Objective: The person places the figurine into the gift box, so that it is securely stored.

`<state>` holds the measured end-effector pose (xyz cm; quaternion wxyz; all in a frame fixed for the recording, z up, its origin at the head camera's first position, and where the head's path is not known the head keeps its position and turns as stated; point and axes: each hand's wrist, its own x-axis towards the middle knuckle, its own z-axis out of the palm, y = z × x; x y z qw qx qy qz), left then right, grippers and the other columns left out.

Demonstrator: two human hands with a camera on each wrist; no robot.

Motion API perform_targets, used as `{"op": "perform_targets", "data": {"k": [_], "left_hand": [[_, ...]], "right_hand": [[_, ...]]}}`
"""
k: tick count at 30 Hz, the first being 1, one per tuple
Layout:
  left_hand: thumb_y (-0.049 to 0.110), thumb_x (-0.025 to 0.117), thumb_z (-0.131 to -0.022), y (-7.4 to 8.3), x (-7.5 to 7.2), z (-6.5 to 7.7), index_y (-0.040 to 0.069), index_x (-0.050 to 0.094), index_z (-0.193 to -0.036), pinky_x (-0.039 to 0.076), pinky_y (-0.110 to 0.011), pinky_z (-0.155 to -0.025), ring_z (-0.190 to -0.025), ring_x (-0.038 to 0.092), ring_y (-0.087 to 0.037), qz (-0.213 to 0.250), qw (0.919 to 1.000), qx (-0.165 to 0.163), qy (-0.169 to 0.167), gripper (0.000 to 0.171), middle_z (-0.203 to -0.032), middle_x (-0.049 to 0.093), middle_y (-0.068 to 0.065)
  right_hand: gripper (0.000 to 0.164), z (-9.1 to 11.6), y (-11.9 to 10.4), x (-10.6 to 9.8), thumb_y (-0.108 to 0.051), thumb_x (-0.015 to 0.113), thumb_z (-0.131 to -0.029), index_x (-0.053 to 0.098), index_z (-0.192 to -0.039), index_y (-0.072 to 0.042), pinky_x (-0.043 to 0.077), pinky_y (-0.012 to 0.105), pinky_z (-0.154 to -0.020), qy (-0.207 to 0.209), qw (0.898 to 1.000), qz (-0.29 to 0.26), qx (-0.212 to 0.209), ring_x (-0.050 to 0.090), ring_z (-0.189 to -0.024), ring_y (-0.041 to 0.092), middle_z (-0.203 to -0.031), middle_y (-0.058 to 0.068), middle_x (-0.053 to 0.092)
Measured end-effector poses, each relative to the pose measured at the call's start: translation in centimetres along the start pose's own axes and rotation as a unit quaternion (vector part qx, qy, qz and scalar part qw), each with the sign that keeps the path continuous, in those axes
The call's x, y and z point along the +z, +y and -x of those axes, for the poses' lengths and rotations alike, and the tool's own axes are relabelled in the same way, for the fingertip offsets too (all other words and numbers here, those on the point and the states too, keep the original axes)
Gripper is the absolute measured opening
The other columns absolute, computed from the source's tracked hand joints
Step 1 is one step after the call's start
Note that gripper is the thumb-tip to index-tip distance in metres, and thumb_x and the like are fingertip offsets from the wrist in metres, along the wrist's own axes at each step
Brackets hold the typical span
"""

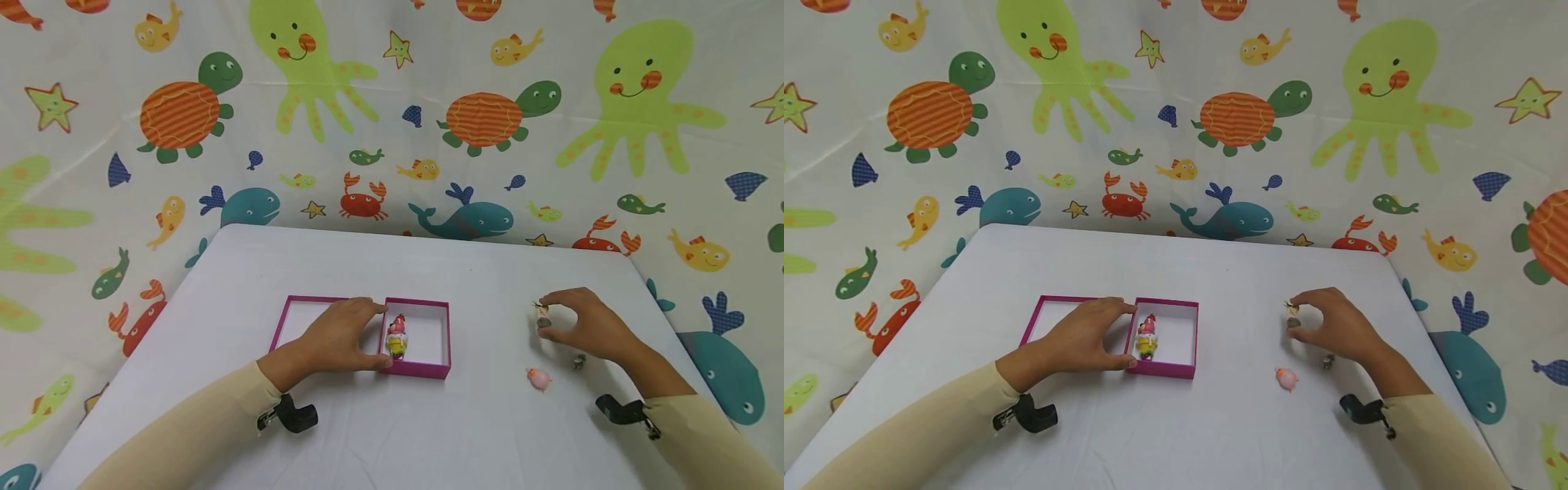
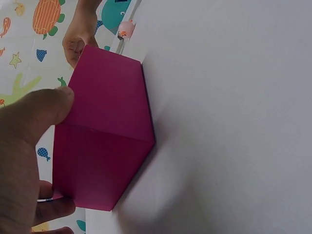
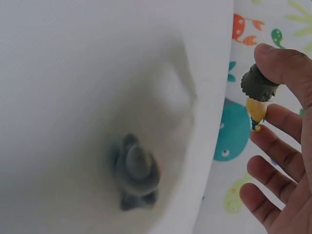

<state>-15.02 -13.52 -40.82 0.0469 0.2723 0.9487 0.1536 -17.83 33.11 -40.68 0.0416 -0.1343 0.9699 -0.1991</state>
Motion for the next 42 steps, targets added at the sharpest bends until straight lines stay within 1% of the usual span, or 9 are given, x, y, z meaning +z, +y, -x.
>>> {"op": "perform_targets", "data": {"k": [8,16,19,26,31,35,42], "left_hand": [[0.068,0.079,-0.074,0.1,0.1,0.0,0.017,0.053,-0.149,0.038,-0.054,-0.113,-0.14,0.046,-0.027,-0.001,1.0,-0.002,0.001,0.093,-0.146,0.056,-0.004],[0.068,0.079,-0.074,0.4,0.0,0.1,0.018,0.053,-0.148,0.039,-0.054,-0.112,-0.139,0.046,-0.027,-0.004,1.0,-0.006,0.001,0.093,-0.145,0.057,-0.004],[0.067,0.079,-0.074,0.4,0.1,0.1,0.018,0.054,-0.148,0.04,-0.053,-0.112,-0.139,0.046,-0.027,-0.002,1.0,-0.008,0.001,0.092,-0.145,0.057,-0.004],[0.067,0.08,-0.074,0.4,0.1,0.2,0.018,0.054,-0.148,0.04,-0.054,-0.112,-0.139,0.047,-0.026,0.0,0.9999,-0.01,0.005,0.093,-0.145,0.057,-0.004],[0.066,0.081,-0.073,0.5,0.1,0.2,0.017,0.054,-0.148,0.039,-0.054,-0.112,-0.139,0.047,-0.027,0.003,0.9999,-0.013,0.002,0.093,-0.145,0.057,-0.004],[0.066,0.081,-0.073,0.5,0.0,0.2,0.017,0.054,-0.148,0.039,-0.054,-0.113,-0.139,0.047,-0.027,0.004,0.9999,-0.013,0.001,0.093,-0.144,0.057,-0.004],[0.066,0.081,-0.074,0.5,0.0,0.1,0.018,0.055,-0.146,0.04,-0.051,-0.113,-0.138,0.048,-0.025,-0.002,0.9999,-0.012,0.007,0.09,-0.143,0.058,-0.002]], "right_hand": [[0.065,-0.7,-1.8,-0.4,-0.045,0.088,-0.08,0.067,-0.131,-0.011,0.048,0.065,-0.097,0.019,0.999,-0.004,-0.04,0.045,-0.129,0.038,-0.131,0.014,0.064],[0.067,-1.3,-3.7,-0.7,-0.049,0.086,-0.08,0.066,-0.133,-0.014,0.05,0.065,-0.094,0.029,0.999,-0.002,-0.041,0.045,-0.13,0.037,-0.132,0.014,0.063],[0.067,-1.5,-4.3,-0.5,-0.05,0.086,-0.08,0.066,-0.133,-0.014,0.05,0.065,-0.094,0.031,0.999,0.0,-0.041,0.045,-0.13,0.036,-0.133,0.013,0.063],[0.064,-1.9,-5.9,-0.1,-0.04,0.09,-0.078,0.067,-0.133,-0.015,0.05,0.064,-0.095,0.041,0.998,-0.005,-0.046,0.046,-0.13,0.034,-0.131,0.01,0.064],[0.064,-2.1,-7.0,0.3,-0.041,0.09,-0.077,0.067,-0.132,-0.016,0.051,0.063,-0.094,0.044,0.998,-0.007,-0.053,0.046,-0.131,0.032,-0.132,0.009,0.063],[0.065,-2.3,-7.9,0.7,-0.043,0.09,-0.077,0.067,-0.132,-0.017,0.052,0.062,-0.094,0.048,0.997,-0.011,-0.066,0.046,-0.131,0.031,-0.132,0.007,0.064],[0.063,-2.7,-9.4,1.6,-0.044,0.091,-0.076,0.069,-0.129,-0.018,0.055,0.057,-0.092,0.061,0.993,-0.01,-0.097,0.049,-0.128,0.026,-0.129,0.003,0.066]]}}
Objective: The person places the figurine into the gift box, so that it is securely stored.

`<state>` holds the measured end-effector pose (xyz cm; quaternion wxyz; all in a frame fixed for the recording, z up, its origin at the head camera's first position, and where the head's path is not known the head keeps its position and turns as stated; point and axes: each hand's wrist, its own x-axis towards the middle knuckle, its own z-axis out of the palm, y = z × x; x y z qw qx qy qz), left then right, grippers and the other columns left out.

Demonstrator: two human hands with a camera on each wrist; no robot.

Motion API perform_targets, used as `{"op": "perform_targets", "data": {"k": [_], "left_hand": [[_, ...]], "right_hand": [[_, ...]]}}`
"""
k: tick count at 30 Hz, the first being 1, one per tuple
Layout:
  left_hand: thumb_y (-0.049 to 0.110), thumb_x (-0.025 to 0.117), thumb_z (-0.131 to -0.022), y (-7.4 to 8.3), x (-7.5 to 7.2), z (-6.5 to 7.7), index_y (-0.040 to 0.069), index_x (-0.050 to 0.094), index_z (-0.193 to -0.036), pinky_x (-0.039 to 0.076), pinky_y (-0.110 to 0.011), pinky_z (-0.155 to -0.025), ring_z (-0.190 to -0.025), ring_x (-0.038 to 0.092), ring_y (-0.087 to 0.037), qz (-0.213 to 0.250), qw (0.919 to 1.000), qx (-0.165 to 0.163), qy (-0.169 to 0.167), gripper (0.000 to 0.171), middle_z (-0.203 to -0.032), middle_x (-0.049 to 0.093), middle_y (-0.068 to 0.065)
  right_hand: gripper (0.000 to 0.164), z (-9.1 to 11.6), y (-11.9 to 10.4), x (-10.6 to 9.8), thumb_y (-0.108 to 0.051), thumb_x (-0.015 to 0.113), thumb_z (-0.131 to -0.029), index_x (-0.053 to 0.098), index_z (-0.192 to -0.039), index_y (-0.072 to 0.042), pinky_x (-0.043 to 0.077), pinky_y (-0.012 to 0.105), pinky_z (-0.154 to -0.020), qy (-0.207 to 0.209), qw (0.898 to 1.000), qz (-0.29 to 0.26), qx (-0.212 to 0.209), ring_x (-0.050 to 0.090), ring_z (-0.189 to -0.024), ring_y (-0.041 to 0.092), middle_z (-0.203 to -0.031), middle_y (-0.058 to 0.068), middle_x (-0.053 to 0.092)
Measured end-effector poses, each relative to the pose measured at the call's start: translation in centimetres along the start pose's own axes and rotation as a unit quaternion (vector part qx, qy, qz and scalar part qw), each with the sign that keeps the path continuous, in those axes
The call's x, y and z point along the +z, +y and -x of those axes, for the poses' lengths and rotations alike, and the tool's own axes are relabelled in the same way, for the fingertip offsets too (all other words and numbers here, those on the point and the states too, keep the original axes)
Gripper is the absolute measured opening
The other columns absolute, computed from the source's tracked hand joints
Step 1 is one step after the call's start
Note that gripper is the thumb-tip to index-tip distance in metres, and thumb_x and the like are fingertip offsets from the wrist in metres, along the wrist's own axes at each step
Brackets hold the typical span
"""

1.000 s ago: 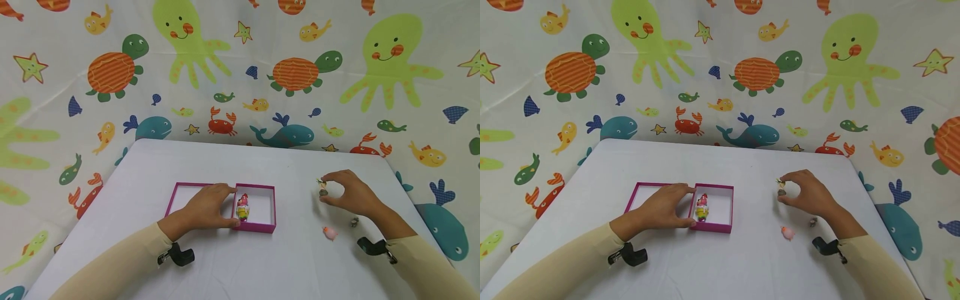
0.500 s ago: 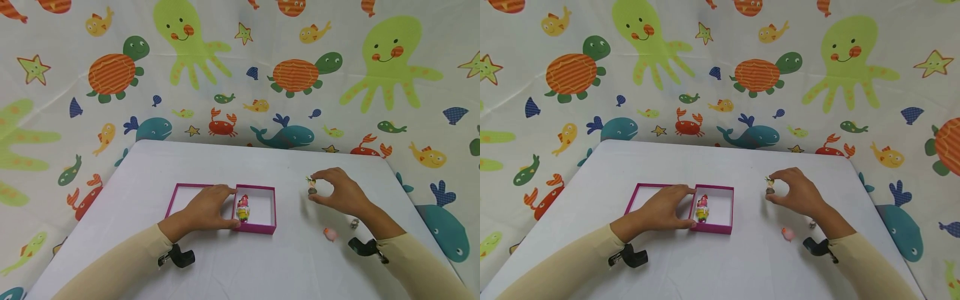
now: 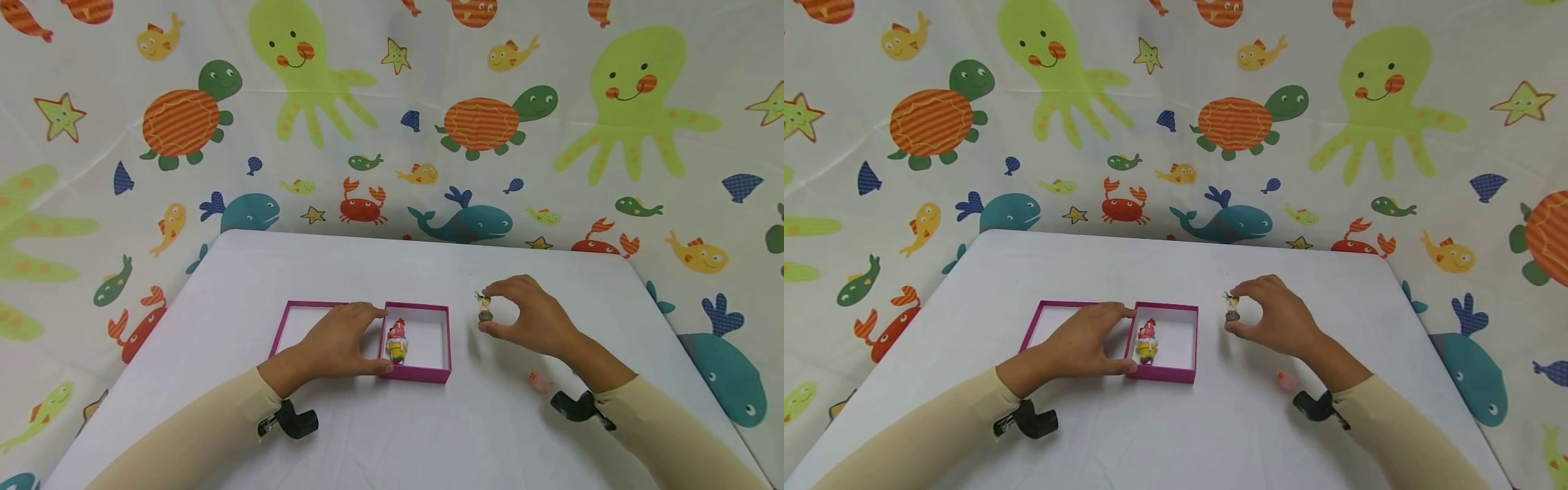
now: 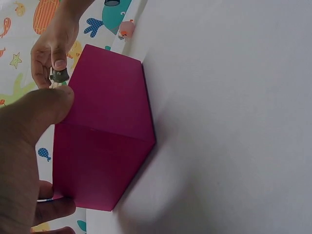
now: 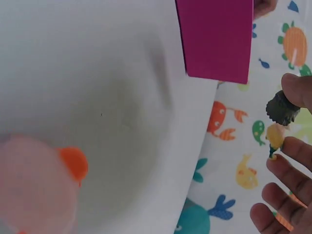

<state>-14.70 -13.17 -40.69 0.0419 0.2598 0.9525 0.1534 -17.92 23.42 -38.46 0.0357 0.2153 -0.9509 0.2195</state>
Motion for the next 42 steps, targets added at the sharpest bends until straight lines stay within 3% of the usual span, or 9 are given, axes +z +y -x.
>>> {"op": "perform_targets", "data": {"k": [23,42], "left_hand": [[0.066,0.082,-0.073,-0.2,0.3,-0.1,0.018,0.056,-0.145,0.041,-0.051,-0.112,-0.137,0.048,-0.025,0.004,1.0,0.005,0.007,0.091,-0.142,0.059,-0.002],[0.068,0.08,-0.073,-0.3,0.3,-0.2,0.019,0.055,-0.145,0.04,-0.051,-0.112,-0.137,0.048,-0.024,0.001,1.0,0.004,0.002,0.091,-0.141,0.059,0.0]], "right_hand": [[0.065,-1.2,-3.4,2.1,-0.049,0.09,-0.075,0.07,-0.129,-0.02,0.056,0.053,-0.092,0.006,1.0,-0.018,-0.023,0.05,-0.127,0.022,-0.128,-0.002,0.067],[0.064,-1.9,-4.8,4.3,-0.05,0.091,-0.073,0.072,-0.127,-0.021,0.055,0.048,-0.094,-0.003,0.998,-0.017,-0.056,0.052,-0.123,0.017,-0.124,-0.008,0.068]]}}
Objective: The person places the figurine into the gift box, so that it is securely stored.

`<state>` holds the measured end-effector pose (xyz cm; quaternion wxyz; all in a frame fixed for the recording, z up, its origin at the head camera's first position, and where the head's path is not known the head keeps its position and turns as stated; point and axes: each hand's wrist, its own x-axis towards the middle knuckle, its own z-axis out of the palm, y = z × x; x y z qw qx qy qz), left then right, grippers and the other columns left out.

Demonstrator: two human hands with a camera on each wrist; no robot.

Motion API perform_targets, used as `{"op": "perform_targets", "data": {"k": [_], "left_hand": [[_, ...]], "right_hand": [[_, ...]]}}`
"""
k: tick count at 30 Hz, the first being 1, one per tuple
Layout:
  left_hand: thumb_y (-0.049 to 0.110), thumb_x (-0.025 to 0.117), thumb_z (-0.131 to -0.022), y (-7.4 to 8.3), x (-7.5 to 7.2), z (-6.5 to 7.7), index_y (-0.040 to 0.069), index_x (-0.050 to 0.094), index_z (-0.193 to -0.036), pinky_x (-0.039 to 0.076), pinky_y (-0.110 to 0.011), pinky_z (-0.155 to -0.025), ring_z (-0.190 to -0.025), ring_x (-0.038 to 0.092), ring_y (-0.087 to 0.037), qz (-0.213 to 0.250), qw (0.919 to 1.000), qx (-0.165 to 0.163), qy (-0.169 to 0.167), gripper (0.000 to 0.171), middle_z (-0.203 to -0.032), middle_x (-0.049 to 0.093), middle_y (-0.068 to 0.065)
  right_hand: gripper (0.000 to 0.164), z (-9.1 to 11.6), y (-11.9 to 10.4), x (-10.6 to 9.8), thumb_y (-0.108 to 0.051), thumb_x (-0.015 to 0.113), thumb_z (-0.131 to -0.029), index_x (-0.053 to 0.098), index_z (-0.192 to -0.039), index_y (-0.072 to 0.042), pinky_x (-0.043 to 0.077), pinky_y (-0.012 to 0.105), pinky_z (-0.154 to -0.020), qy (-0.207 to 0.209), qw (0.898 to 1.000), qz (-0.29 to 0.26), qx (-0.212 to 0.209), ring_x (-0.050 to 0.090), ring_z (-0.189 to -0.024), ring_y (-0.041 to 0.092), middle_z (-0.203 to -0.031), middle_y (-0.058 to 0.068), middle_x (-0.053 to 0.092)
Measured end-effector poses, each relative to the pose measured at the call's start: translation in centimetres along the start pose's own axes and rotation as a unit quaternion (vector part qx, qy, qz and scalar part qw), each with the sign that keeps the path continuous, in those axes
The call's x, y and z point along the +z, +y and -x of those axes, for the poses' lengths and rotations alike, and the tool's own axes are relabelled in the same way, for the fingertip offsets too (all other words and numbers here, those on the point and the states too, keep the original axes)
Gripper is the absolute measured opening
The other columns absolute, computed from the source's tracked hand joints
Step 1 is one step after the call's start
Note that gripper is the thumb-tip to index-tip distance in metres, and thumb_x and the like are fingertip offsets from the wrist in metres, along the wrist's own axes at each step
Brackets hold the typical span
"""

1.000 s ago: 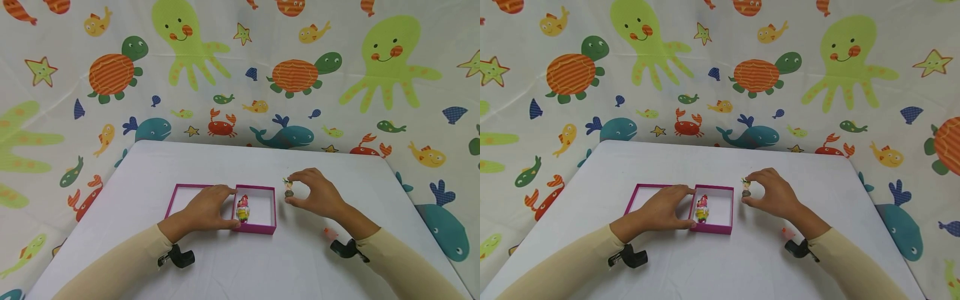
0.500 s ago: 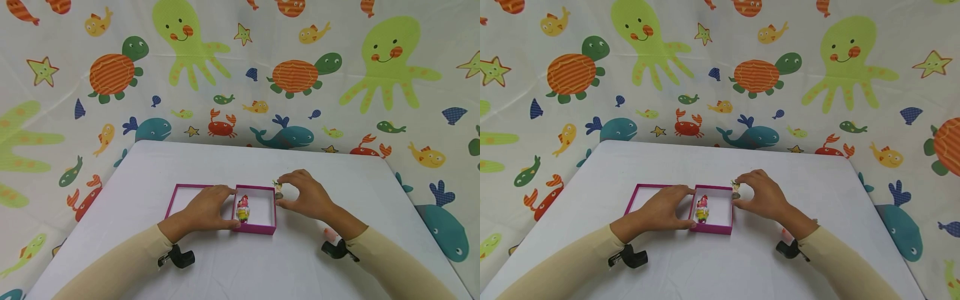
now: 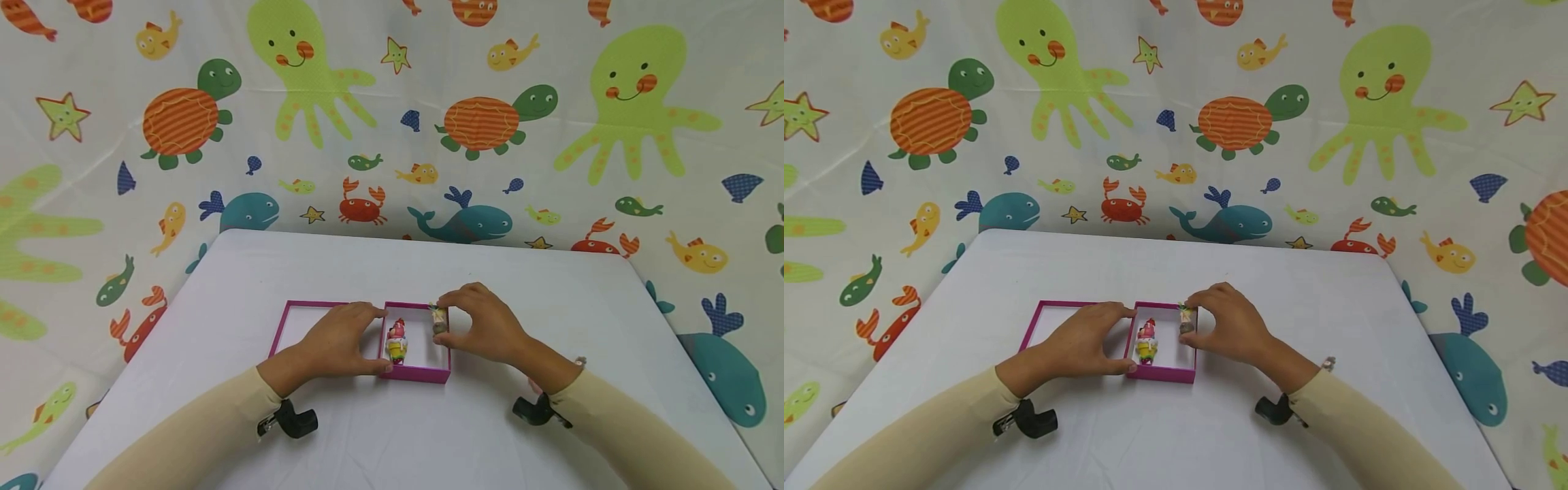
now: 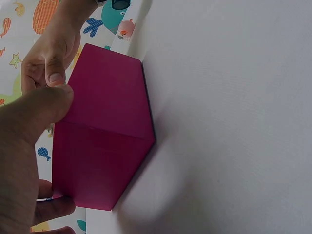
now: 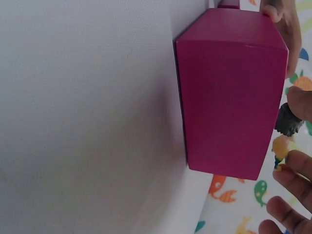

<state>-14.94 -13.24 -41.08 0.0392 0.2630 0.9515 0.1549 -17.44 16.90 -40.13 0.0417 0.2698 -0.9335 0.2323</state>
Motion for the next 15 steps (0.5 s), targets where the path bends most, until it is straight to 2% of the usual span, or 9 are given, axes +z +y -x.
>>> {"op": "perform_targets", "data": {"k": [9,15], "left_hand": [[0.07,0.079,-0.073,0.0,0.0,0.0,0.02,0.055,-0.145,0.04,-0.051,-0.113,-0.137,0.049,-0.023,0.0,1.0,0.001,0.0,0.091,-0.142,0.059,0.0],[0.07,0.079,-0.073,0.0,-0.1,0.1,0.02,0.055,-0.145,0.04,-0.051,-0.112,-0.137,0.048,-0.023,0.0,1.0,0.001,0.0,0.091,-0.142,0.059,0.0]], "right_hand": [[0.066,-0.3,-0.8,0.9,-0.054,0.09,-0.072,0.072,-0.128,-0.024,0.048,0.054,-0.102,-0.024,1.0,0.012,0.006,0.053,-0.123,0.019,-0.125,-0.007,0.069],[0.062,-0.5,-1.0,1.6,-0.055,0.089,-0.072,0.073,-0.125,-0.027,0.046,0.053,-0.103,-0.032,0.999,0.02,0.003,0.052,-0.122,0.018,-0.121,-0.01,0.069]]}}
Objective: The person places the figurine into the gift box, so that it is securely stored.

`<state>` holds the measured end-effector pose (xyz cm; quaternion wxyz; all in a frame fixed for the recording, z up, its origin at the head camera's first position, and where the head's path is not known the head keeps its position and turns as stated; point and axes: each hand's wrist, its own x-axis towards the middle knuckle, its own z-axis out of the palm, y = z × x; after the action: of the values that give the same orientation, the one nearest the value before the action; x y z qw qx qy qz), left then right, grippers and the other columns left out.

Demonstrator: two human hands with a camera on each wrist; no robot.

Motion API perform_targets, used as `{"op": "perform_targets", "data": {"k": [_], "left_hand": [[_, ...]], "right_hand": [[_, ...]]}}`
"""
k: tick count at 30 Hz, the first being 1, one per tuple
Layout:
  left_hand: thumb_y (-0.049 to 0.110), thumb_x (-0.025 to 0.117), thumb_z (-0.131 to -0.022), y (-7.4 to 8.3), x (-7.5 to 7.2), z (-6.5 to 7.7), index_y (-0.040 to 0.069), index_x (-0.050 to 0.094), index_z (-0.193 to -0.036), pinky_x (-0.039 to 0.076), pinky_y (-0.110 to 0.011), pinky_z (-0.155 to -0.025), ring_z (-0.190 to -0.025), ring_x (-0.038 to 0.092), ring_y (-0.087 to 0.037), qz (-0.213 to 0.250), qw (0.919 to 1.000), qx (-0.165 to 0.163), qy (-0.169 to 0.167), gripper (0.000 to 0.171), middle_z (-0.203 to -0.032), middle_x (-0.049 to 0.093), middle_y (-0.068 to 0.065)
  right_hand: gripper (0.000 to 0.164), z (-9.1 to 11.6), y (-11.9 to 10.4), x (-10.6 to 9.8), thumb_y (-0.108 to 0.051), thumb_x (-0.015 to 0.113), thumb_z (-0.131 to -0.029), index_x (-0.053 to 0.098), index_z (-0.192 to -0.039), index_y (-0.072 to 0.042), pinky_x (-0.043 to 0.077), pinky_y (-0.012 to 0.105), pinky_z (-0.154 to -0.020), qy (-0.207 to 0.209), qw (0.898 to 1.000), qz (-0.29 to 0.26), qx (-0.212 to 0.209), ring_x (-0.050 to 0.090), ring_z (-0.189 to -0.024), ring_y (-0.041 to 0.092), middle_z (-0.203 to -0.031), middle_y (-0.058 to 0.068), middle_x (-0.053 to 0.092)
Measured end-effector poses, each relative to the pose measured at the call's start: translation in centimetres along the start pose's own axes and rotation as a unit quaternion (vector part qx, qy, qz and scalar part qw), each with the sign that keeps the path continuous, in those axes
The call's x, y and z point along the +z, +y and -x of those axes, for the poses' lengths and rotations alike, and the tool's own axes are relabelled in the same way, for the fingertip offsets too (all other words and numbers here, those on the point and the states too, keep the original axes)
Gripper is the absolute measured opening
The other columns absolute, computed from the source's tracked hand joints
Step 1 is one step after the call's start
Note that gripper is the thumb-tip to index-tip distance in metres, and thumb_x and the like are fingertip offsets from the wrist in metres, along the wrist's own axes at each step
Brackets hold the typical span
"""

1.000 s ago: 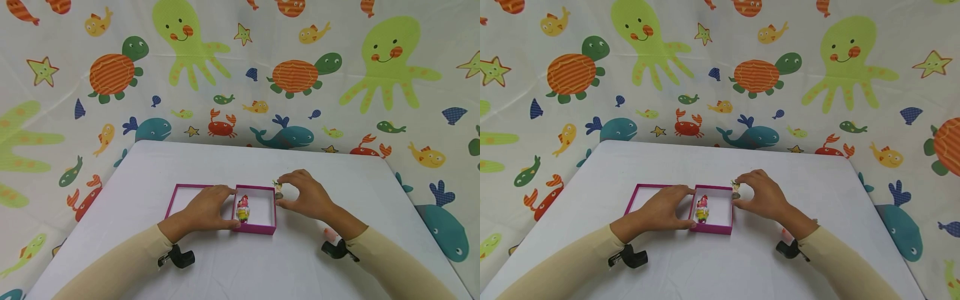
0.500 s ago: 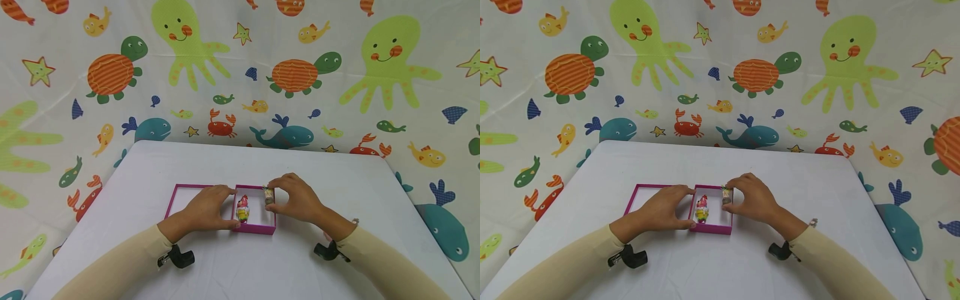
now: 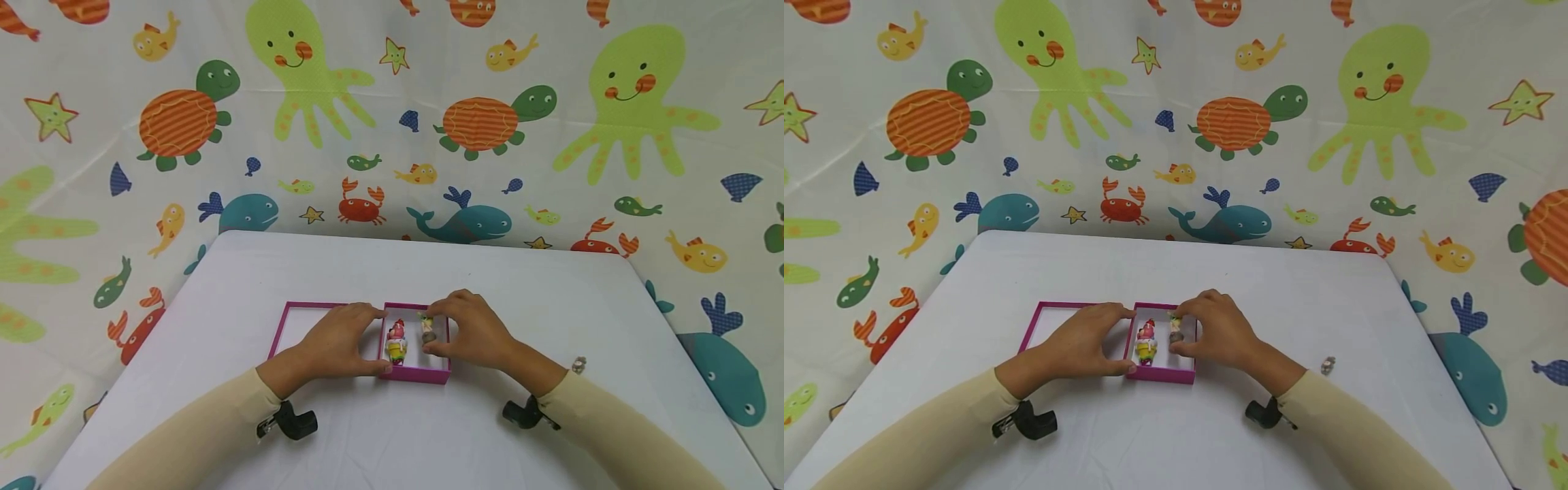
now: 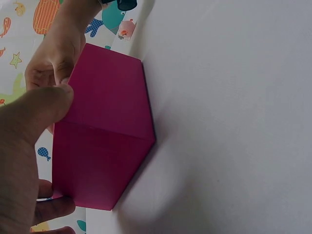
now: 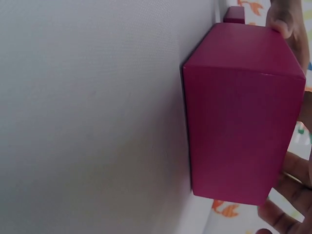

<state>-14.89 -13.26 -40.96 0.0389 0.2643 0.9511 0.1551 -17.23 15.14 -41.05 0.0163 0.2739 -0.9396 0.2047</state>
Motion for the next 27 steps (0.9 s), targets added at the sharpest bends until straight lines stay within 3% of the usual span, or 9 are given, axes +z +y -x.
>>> {"op": "perform_targets", "data": {"k": [10,17,27], "left_hand": [[0.069,0.079,-0.074,0.0,0.0,0.1,0.02,0.055,-0.145,0.04,-0.051,-0.112,-0.137,0.049,-0.024,0.004,1.0,0.001,0.0,0.09,-0.143,0.058,-0.001],[0.068,0.08,-0.073,-0.1,0.0,0.1,0.02,0.054,-0.146,0.041,-0.052,-0.112,-0.137,0.048,-0.024,0.004,1.0,0.002,0.002,0.091,-0.143,0.058,0.0],[0.068,0.079,-0.073,-0.2,0.0,0.0,0.019,0.055,-0.145,0.041,-0.052,-0.112,-0.138,0.048,-0.024,0.005,0.9999,0.011,0.006,0.09,-0.143,0.058,0.0]], "right_hand": [[0.059,-0.6,-0.7,0.9,-0.051,0.091,-0.071,0.075,-0.123,-0.028,0.049,0.047,-0.099,-0.012,1.0,-0.006,0.004,0.052,-0.12,0.016,-0.116,-0.012,0.07],[0.058,-1.0,-1.4,1.2,-0.049,0.093,-0.069,0.076,-0.121,-0.027,0.046,0.048,-0.103,-0.029,0.999,0.003,0.023,0.053,-0.12,0.019,-0.115,-0.012,0.071],[0.054,-1.5,-2.1,1.5,-0.046,0.093,-0.07,0.077,-0.116,-0.023,0.041,0.048,-0.105,-0.049,0.999,0.013,0.018,0.053,-0.118,0.021,-0.11,-0.01,0.072]]}}
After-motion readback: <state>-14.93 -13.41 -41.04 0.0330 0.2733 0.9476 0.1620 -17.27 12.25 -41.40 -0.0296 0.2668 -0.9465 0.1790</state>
